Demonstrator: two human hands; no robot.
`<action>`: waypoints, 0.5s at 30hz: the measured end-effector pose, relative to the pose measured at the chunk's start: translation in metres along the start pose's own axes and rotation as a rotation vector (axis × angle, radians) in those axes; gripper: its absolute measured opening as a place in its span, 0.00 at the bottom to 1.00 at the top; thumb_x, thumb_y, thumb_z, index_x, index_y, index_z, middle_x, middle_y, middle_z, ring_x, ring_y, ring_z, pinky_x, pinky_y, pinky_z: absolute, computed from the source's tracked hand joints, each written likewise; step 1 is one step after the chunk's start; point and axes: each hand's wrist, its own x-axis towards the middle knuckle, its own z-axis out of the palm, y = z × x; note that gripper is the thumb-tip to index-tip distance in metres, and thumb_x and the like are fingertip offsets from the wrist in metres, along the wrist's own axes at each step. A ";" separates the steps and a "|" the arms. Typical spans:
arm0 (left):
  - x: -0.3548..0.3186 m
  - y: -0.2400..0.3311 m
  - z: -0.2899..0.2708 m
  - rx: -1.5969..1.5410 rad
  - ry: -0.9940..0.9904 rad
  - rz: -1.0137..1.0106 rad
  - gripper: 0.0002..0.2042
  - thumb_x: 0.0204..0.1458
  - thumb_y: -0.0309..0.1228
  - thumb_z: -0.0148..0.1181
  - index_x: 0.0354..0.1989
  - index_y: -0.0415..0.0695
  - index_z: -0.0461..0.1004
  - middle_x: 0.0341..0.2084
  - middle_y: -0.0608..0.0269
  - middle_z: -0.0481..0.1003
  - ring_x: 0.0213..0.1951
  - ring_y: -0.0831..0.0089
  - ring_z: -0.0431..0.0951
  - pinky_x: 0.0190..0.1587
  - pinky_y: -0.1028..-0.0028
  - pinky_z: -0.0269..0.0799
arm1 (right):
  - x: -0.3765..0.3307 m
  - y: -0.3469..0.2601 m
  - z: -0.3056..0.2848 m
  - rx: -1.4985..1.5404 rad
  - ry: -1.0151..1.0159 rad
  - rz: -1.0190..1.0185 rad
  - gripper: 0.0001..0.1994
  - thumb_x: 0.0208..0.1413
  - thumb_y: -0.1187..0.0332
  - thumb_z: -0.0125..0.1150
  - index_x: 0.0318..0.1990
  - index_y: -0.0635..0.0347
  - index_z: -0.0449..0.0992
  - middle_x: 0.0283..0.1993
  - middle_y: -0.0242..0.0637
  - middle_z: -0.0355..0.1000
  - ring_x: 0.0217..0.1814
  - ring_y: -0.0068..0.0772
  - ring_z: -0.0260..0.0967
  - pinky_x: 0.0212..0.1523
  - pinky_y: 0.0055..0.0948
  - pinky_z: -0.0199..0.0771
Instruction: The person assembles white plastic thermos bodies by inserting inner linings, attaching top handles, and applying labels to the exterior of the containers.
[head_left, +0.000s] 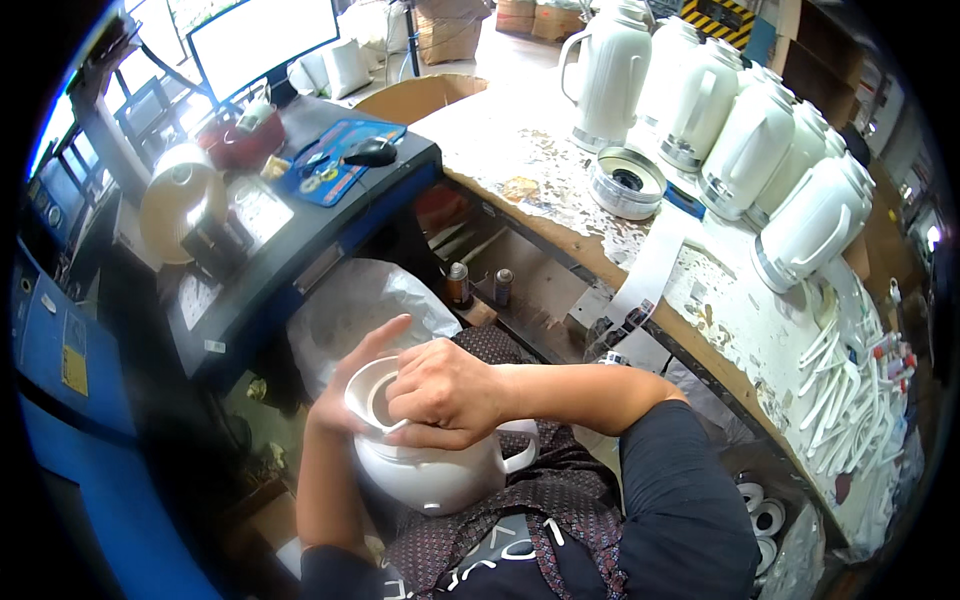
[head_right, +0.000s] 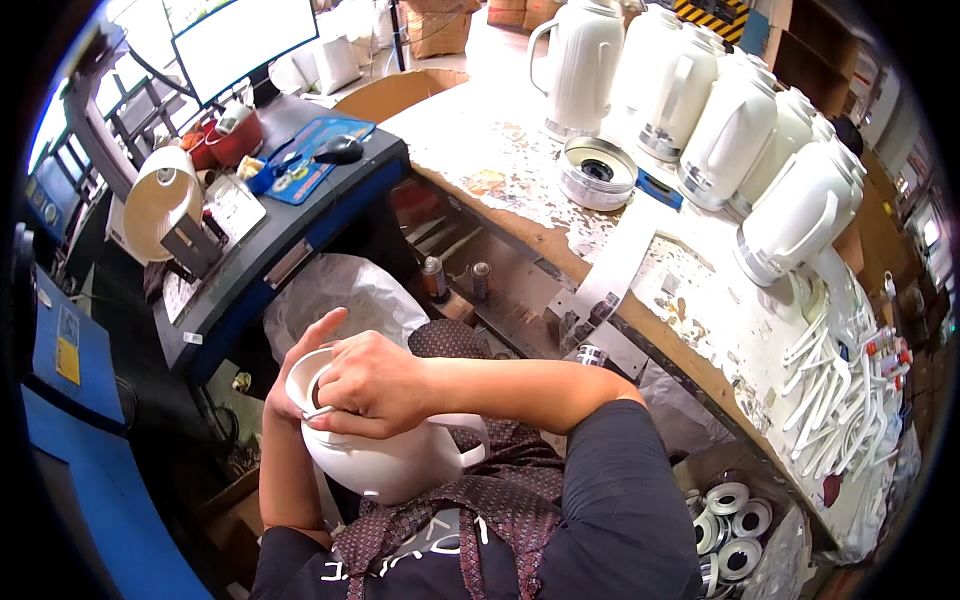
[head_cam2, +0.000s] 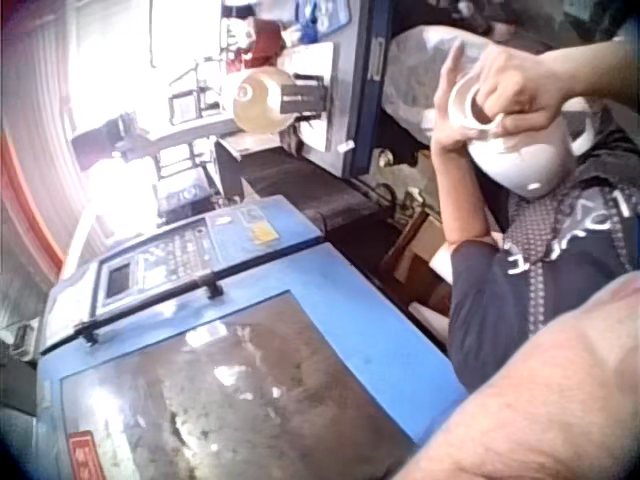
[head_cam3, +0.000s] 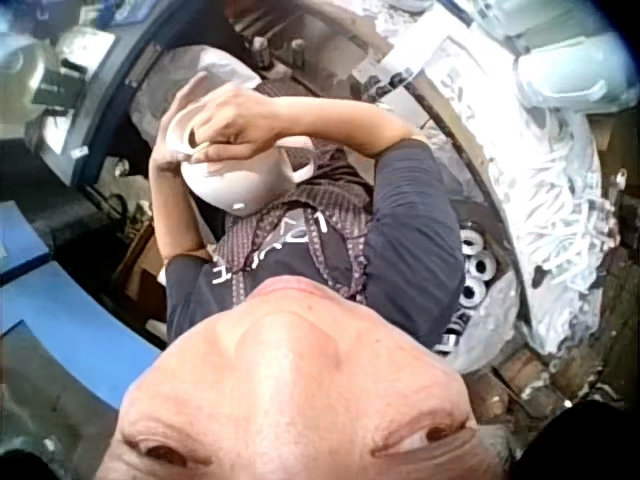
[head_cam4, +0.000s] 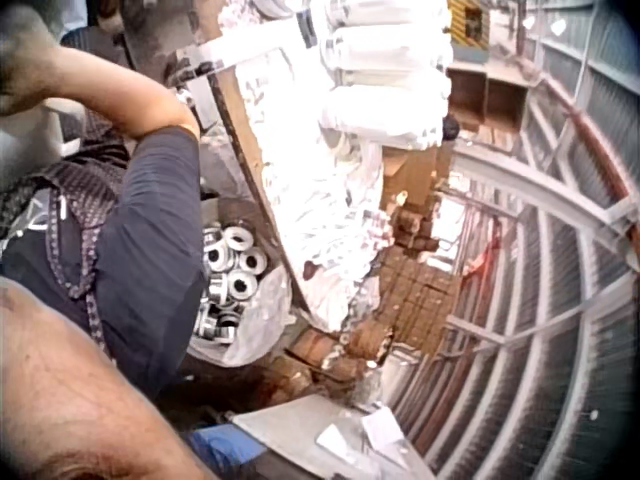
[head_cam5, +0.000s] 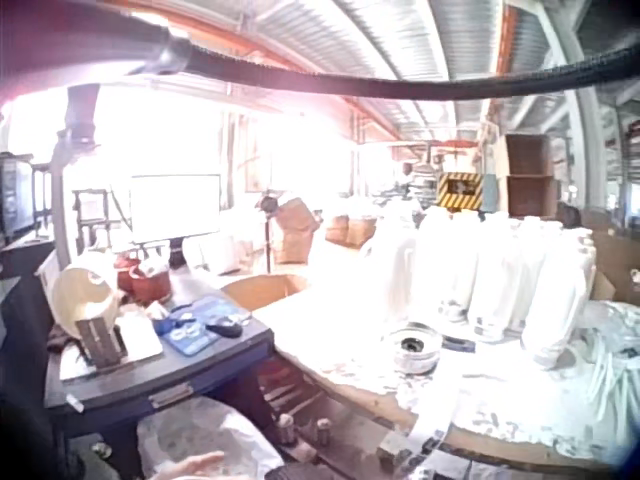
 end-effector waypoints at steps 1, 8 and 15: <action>0.007 0.010 0.008 0.126 -0.030 -0.021 0.69 0.18 0.38 0.85 0.71 0.32 0.41 0.54 0.42 0.70 0.55 0.55 0.74 0.61 0.61 0.65 | 0.007 -0.005 -0.006 -0.026 -0.015 -0.003 0.16 0.52 0.62 0.62 0.18 0.55 0.65 0.17 0.36 0.63 0.20 0.43 0.65 0.29 0.39 0.69; 0.010 0.062 0.051 0.349 0.250 0.405 0.63 0.22 0.32 0.83 0.71 0.38 0.46 0.46 0.45 0.76 0.48 0.58 0.79 0.52 0.63 0.75 | 0.035 -0.010 -0.040 -0.191 0.123 -0.168 0.13 0.57 0.54 0.58 0.29 0.53 0.72 0.33 0.34 0.69 0.41 0.37 0.69 0.56 0.47 0.64; -0.016 0.008 0.044 0.346 0.343 0.448 0.61 0.29 0.29 0.82 0.72 0.42 0.42 0.52 0.45 0.73 0.55 0.58 0.74 0.59 0.60 0.68 | 0.036 0.015 -0.051 0.077 -0.081 0.059 0.02 0.57 0.70 0.58 0.34 0.55 0.76 0.32 0.31 0.74 0.32 0.37 0.71 0.35 0.34 0.67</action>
